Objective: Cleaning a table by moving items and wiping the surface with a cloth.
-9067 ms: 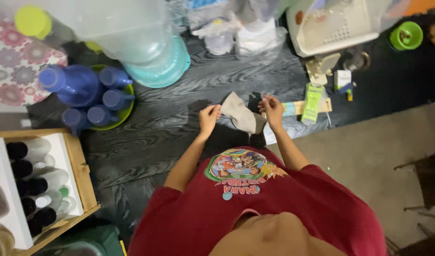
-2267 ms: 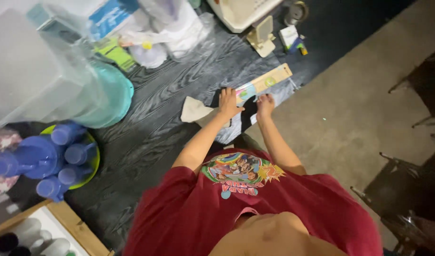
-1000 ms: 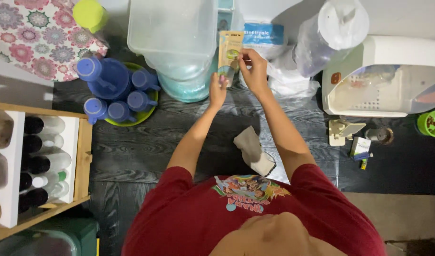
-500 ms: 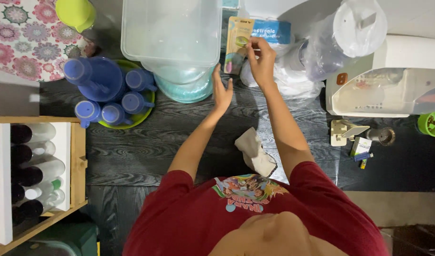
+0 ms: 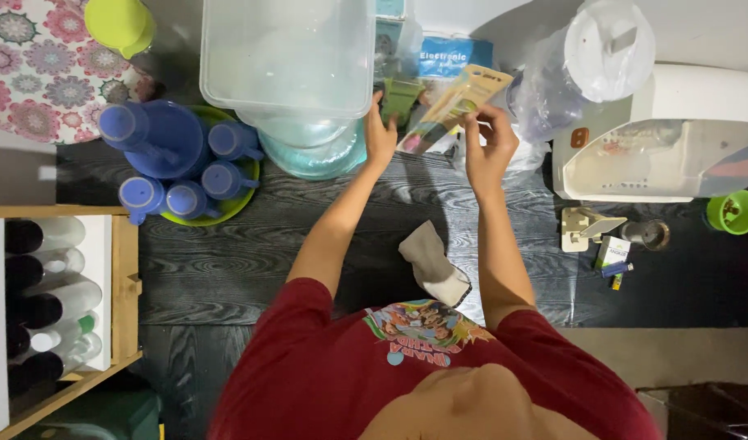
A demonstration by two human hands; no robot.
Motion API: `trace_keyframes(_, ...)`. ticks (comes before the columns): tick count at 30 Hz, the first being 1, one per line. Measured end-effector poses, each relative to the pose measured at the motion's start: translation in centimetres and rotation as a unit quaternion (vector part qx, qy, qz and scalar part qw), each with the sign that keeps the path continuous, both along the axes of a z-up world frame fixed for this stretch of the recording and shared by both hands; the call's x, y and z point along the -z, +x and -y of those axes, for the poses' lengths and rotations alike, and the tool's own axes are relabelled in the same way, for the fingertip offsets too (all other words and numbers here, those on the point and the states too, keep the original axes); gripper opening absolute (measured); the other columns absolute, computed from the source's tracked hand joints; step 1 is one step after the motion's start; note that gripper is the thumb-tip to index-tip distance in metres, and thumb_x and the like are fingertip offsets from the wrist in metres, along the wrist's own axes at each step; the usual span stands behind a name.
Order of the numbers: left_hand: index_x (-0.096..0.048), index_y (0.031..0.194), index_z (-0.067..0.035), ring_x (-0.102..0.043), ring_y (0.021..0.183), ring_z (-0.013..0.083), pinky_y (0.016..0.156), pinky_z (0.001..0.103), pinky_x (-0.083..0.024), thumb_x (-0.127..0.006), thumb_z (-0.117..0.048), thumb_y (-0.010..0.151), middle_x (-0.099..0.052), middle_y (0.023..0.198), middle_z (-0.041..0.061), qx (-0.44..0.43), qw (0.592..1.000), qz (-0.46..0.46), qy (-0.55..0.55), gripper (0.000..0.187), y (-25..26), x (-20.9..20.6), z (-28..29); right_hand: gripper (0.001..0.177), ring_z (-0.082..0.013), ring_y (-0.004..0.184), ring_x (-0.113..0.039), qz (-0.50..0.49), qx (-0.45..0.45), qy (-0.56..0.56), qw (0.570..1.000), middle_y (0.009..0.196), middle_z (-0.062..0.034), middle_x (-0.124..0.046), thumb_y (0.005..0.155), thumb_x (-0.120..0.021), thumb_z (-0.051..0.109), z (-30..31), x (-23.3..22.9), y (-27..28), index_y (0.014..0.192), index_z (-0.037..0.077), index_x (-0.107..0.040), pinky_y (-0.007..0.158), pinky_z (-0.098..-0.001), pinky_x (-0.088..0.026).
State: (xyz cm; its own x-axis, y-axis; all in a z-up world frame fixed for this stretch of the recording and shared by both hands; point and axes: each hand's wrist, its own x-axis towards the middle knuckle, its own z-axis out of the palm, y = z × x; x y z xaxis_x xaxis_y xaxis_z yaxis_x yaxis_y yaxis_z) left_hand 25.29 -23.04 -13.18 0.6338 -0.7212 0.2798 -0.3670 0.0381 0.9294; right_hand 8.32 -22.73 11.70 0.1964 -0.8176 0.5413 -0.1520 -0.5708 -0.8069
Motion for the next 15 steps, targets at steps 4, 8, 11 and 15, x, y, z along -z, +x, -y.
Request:
trace_keyframes(4,-0.046,0.146,-0.006,-0.054,0.13,0.0419,0.111,0.047,-0.045,-0.073,0.003,0.086,-0.056,0.134,0.021,-0.027,1.0,0.002,0.012,0.066,-0.2,2.3,1.7,0.005,-0.0342,0.085,-0.071,-0.005,0.012,-0.007,1.0,0.092,-0.0173,-0.067,0.101,-0.067,-0.007,-0.2,-0.2,-1.1,0.105,-0.004,-0.068,0.068,-0.043,-0.063)
trace_keyframes(8,-0.055,0.132,-0.006,-0.059,0.12,0.0381,0.104,0.045,-0.048,-0.068,0.0,0.091,-0.059,0.124,0.015,-0.04,0.999,-0.006,0.027,0.043,-0.4,4.1,1.7,0.006,-0.0326,0.085,-0.071,-0.001,0.023,-0.01,1.0,0.092,-0.0172,-0.067,0.1,-0.067,-0.009,-0.1,-0.1,-1.4,0.104,-0.005,-0.067,0.069,-0.0431,-0.064)
trace_keyframes(11,-0.061,0.112,-0.004,-0.059,0.108,0.0428,0.095,0.047,-0.048,-0.068,0.0,0.089,-0.057,0.108,0.015,-0.07,0.998,0.008,-0.003,0.025,-1.0,0.9,-1.2,0.006,-0.032,0.085,-0.071,0.008,0.021,-0.008,1.0,0.092,-0.0173,-0.067,0.1,-0.068,-0.008,0.3,-0.3,-0.7,0.105,-0.005,-0.067,0.069,-0.0425,-0.064)
trace_keyframes(15,-0.061,0.103,-0.005,-0.06,0.098,0.0441,0.1,0.047,-0.047,-0.069,-0.003,0.093,-0.056,0.095,0.013,-0.139,0.99,-0.012,-0.034,0.012,-1.9,-8.4,-7.9,0.007,-0.0332,0.085,-0.071,0.012,-0.001,-0.011,1.0,0.093,-0.019,-0.066,0.1,-0.069,-0.007,1.2,-0.6,1.5,0.106,-0.005,-0.067,0.069,-0.0451,-0.064)
